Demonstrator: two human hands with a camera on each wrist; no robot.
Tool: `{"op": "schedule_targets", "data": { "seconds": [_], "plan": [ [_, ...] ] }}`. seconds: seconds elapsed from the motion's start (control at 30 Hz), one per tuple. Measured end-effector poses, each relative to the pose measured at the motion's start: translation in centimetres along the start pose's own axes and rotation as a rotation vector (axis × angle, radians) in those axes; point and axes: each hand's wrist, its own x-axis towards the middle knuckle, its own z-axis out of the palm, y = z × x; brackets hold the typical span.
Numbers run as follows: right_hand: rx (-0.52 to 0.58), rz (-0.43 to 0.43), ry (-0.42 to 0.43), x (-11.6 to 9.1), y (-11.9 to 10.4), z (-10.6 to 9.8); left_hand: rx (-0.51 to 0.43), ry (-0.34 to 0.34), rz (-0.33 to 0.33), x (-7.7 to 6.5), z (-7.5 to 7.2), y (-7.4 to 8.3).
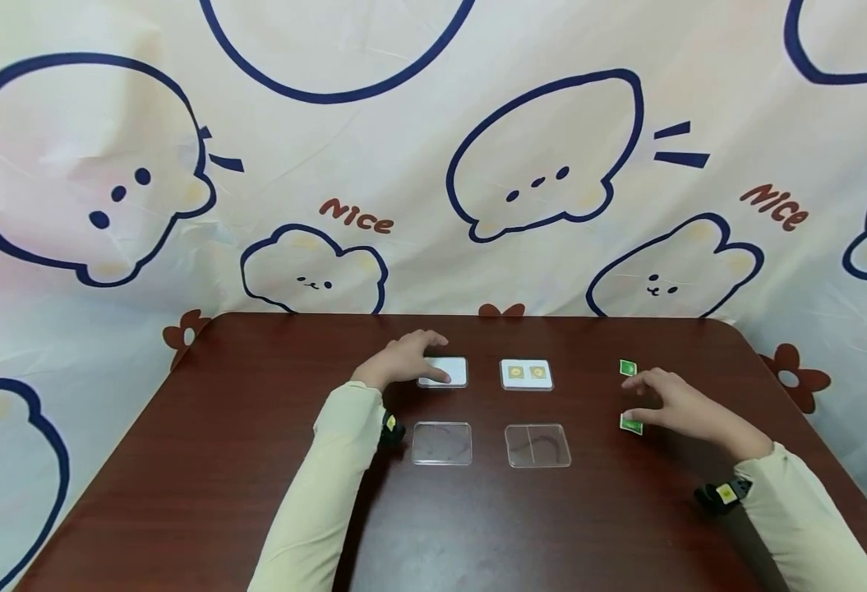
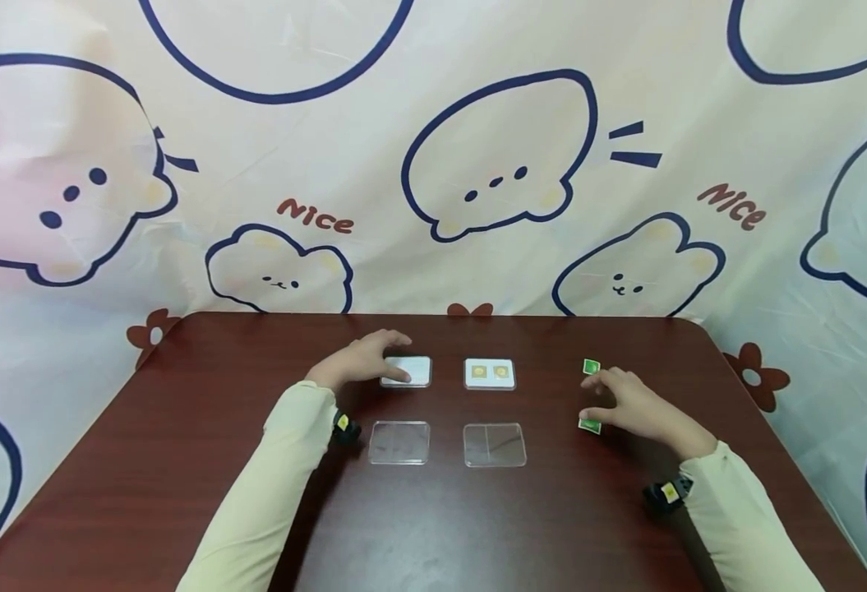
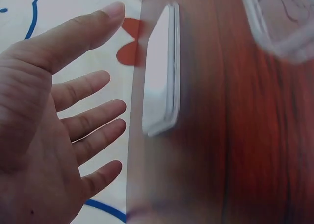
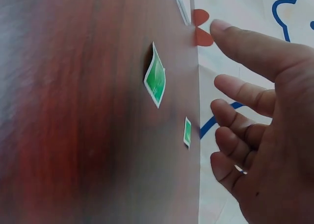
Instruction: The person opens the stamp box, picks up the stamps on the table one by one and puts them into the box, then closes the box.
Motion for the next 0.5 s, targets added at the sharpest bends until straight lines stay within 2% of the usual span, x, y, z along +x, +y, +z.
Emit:
{"op": "schedule_targets", "data": {
  "seconds": [0.23,0.5],
  "plan": [
    [0.04,0.013,-0.032,-1.7,0.9,0.6,-0.049,-0.016,-0.025,-0.8,0.1,-1.7],
    [0.048,0.029,-0.022,-2.4,1.0,1.0,-0.047,0.002,-0.007,-1.1,0.5,-2.5]
  ]
}}
